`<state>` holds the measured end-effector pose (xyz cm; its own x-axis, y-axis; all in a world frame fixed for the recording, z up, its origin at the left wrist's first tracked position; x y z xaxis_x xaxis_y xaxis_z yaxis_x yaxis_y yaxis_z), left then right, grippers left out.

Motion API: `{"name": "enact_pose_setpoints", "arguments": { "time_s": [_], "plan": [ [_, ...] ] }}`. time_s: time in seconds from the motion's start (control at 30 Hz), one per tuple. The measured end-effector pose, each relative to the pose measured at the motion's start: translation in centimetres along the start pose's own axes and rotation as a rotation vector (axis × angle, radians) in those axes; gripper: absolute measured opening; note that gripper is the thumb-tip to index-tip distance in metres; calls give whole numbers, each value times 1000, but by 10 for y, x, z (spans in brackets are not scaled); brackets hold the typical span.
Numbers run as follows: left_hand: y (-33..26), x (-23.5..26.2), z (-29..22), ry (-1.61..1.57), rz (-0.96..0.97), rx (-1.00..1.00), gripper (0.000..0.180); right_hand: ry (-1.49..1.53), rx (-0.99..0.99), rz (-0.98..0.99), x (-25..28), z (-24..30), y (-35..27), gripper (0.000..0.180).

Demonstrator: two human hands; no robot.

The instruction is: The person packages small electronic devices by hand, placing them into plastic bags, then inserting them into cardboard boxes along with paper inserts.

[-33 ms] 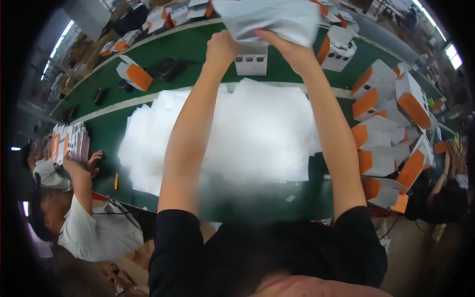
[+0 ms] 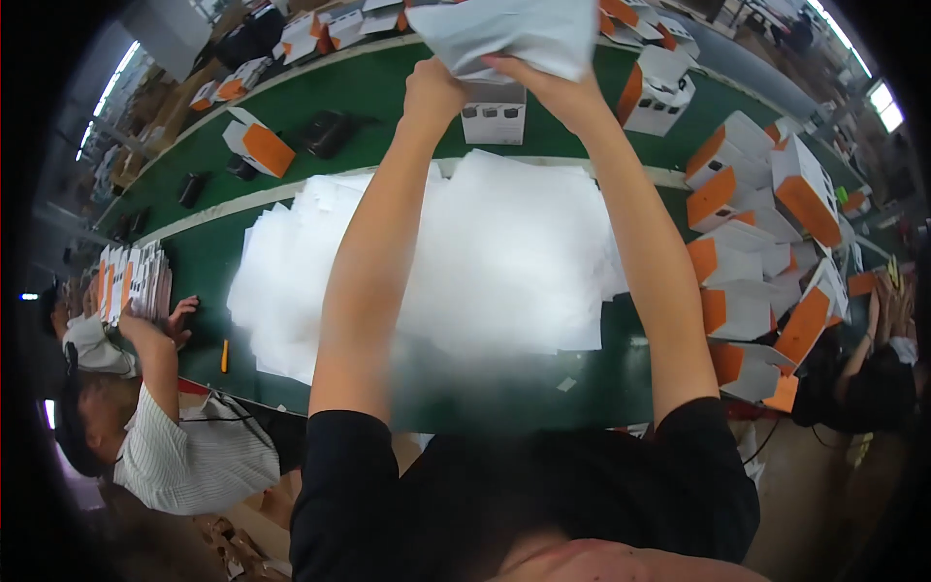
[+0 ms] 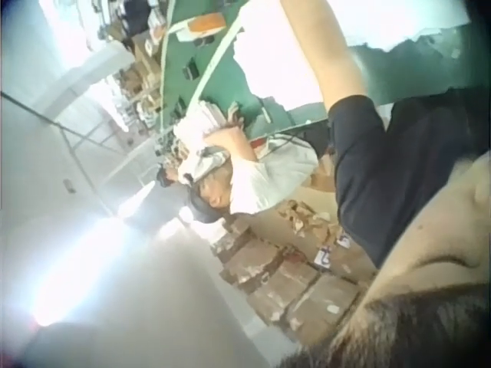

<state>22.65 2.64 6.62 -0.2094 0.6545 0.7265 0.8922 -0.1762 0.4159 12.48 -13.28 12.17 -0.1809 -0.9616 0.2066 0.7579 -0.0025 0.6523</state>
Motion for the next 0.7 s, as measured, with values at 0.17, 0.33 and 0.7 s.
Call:
{"name": "enact_pose_setpoints", "arguments": {
  "time_s": [0.17, 0.33, 0.7],
  "plan": [
    [5, -8, 6, -322, 239, 181, 22, -289, 90, 104, 23, -37, 15, 54],
    [-3, -17, 21, -618, 318, 278, 22, -798, 307, 248, 13, -31, 21, 43],
    [-2, -34, 0, -902, 279, 327, 23, -1381, 88, 644, -30, -45, -22, 36]
  ]
}}
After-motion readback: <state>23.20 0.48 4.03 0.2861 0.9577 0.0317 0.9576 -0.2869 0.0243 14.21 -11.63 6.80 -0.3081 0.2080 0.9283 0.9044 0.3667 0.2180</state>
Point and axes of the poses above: each hand's wrist, its own y-axis towards the middle knuckle, its own x-axis out of the back of the hand, z = x × y, the point moved 6 cm from there along y, towards the middle knuckle, and after that the axes turned 3 degrees about -y, right-handed, at the moved point
